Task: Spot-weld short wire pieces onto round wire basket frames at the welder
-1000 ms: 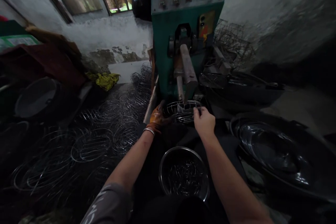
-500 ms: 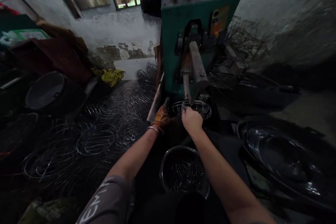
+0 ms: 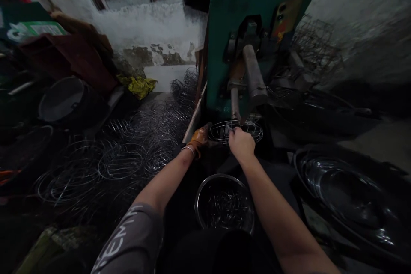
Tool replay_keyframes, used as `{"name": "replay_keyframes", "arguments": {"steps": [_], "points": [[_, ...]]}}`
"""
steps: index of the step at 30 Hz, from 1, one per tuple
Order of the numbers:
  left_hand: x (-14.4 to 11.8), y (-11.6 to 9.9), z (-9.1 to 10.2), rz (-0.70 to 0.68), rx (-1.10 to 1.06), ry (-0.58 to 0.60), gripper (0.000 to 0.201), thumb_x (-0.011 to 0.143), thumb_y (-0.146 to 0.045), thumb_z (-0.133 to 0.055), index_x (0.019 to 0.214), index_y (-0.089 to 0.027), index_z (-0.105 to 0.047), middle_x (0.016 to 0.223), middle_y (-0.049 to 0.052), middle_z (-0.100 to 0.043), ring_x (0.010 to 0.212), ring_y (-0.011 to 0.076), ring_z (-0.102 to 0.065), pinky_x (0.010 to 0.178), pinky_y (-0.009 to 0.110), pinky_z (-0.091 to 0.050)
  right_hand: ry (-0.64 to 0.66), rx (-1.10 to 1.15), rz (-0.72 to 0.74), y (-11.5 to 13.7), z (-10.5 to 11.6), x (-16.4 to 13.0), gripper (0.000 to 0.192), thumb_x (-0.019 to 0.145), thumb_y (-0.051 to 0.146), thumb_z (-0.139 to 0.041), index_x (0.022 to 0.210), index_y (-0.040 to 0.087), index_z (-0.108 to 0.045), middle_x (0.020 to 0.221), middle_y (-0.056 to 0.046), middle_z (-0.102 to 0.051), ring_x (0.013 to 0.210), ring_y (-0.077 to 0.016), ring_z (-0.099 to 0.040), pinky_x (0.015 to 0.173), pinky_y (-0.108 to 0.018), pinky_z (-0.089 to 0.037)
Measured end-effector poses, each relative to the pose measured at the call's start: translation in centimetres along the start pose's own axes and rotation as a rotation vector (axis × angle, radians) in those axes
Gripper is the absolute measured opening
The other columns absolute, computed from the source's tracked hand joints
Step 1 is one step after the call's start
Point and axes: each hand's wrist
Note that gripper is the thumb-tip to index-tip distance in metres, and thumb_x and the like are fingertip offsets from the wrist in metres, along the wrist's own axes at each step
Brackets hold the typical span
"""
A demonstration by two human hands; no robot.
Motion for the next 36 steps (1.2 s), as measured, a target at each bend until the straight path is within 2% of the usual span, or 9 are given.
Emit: {"name": "replay_keyframes", "arguments": {"steps": [3, 5, 9, 12, 18, 22, 28, 33, 36], "points": [[-0.3, -1.3, 1.2, -0.034, 0.062, -0.084, 0.102, 0.062, -0.034, -0.091, 0.149, -0.012, -0.042, 0.142, 0.016, -0.053, 0.130, 0.0323, -0.052, 0.113, 0.042, -0.043, -0.033, 0.086, -0.010, -1.2, 0.1, 0.3, 0.028, 0.102, 0.029, -0.045, 0.112, 0.013, -0.066, 0.092, -0.014, -0.069, 0.091, -0.0283, -0.067, 0.078, -0.032, -0.046], [-0.3, -2.1, 1.6, -0.058, 0.106, -0.094, 0.100, 0.064, -0.032, -0.089, 0.149, -0.010, -0.042, 0.141, 0.017, -0.054, 0.130, 0.0330, -0.052, 0.113, 0.042, -0.043, -0.067, 0.172, -0.017, -2.3, 0.2, 0.6, 0.027, 0.101, 0.028, -0.046, 0.109, 0.012, -0.067, 0.089, -0.013, -0.070, 0.091, -0.0269, -0.067, 0.078, -0.031, -0.045], [-0.1, -3.8, 1.3, -0.120, 0.181, -0.084, 0.086, 0.072, -0.032, -0.082, 0.147, -0.013, -0.045, 0.136, 0.015, -0.058, 0.124, 0.0315, -0.056, 0.110, 0.041, -0.045, -0.102, 0.291, -0.074, -4.3, 0.1, 1.3, 0.026, 0.100, 0.025, -0.046, 0.106, 0.011, -0.067, 0.080, -0.010, -0.070, 0.092, -0.0257, -0.066, 0.079, -0.030, -0.043], [0.0, -4.6, 1.1, -0.145, 0.206, -0.110, 0.086, 0.074, -0.037, -0.081, 0.149, -0.016, -0.044, 0.134, 0.013, -0.060, 0.121, 0.0306, -0.058, 0.105, 0.040, -0.048, -0.101, 0.318, -0.093, -5.2, 0.1, 1.8, 0.023, 0.098, 0.023, -0.048, 0.101, 0.012, -0.069, 0.079, -0.009, -0.070, 0.094, -0.0264, -0.066, 0.079, -0.030, -0.042], [0.2, -4.9, 1.1, -0.121, 0.274, -0.071, 0.087, 0.075, -0.040, -0.080, 0.150, -0.016, -0.043, 0.135, 0.014, -0.059, 0.121, 0.0323, -0.058, 0.105, 0.042, -0.048, -0.098, 0.361, -0.081, -5.8, -0.3, 2.1, 0.023, 0.099, 0.023, -0.050, 0.100, 0.012, -0.070, 0.075, -0.007, -0.069, 0.089, -0.0252, -0.066, 0.076, -0.029, -0.041], [0.2, -4.6, 1.0, -0.154, 0.269, -0.064, 0.087, 0.076, -0.039, -0.079, 0.150, -0.015, -0.041, 0.133, 0.013, -0.060, 0.120, 0.0308, -0.059, 0.104, 0.040, -0.049, -0.089, 0.347, -0.102, -5.5, -0.2, 2.0, 0.022, 0.098, 0.023, -0.051, 0.098, 0.013, -0.070, 0.074, -0.006, -0.069, 0.086, -0.0239, -0.066, 0.075, -0.028, -0.041], [-0.1, -5.4, 1.2, -0.195, 0.339, -0.079, 0.090, 0.076, -0.054, -0.076, 0.149, -0.015, -0.042, 0.133, 0.015, -0.060, 0.118, 0.0326, -0.059, 0.102, 0.043, -0.049, -0.106, 0.353, -0.112, -6.1, -0.1, 2.0, 0.021, 0.097, 0.022, -0.052, 0.094, 0.014, -0.071, 0.070, -0.005, -0.068, 0.085, -0.0235, -0.066, 0.072, -0.027, -0.041], [0.7, -6.5, 1.4, -0.114, 0.467, 0.032, 0.067, 0.089, -0.030, -0.062, 0.151, -0.017, -0.040, 0.132, 0.015, -0.060, 0.119, 0.0303, -0.059, 0.101, 0.041, -0.049, -0.136, 0.370, -0.124, -7.4, -0.4, 2.5, 0.022, 0.093, 0.020, -0.051, 0.096, 0.011, -0.071, 0.073, -0.009, -0.069, 0.088, -0.0254, -0.067, 0.075, -0.029, -0.042], [0.9, -6.8, 1.4, -0.112, 0.506, 0.050, 0.079, 0.085, -0.035, -0.069, 0.154, -0.017, -0.035, 0.134, 0.017, -0.058, 0.120, 0.0332, -0.058, 0.102, 0.043, -0.048, -0.150, 0.414, -0.130, -7.8, -0.6, 2.6, 0.024, 0.092, 0.022, -0.050, 0.097, 0.011, -0.071, 0.071, -0.008, -0.068, 0.085, -0.0252, -0.067, 0.074, -0.029, -0.043]]}}
Point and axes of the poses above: each hand's wrist, its own x-axis towards the middle knuckle, its own z-axis out of the back of the hand, y = z × x
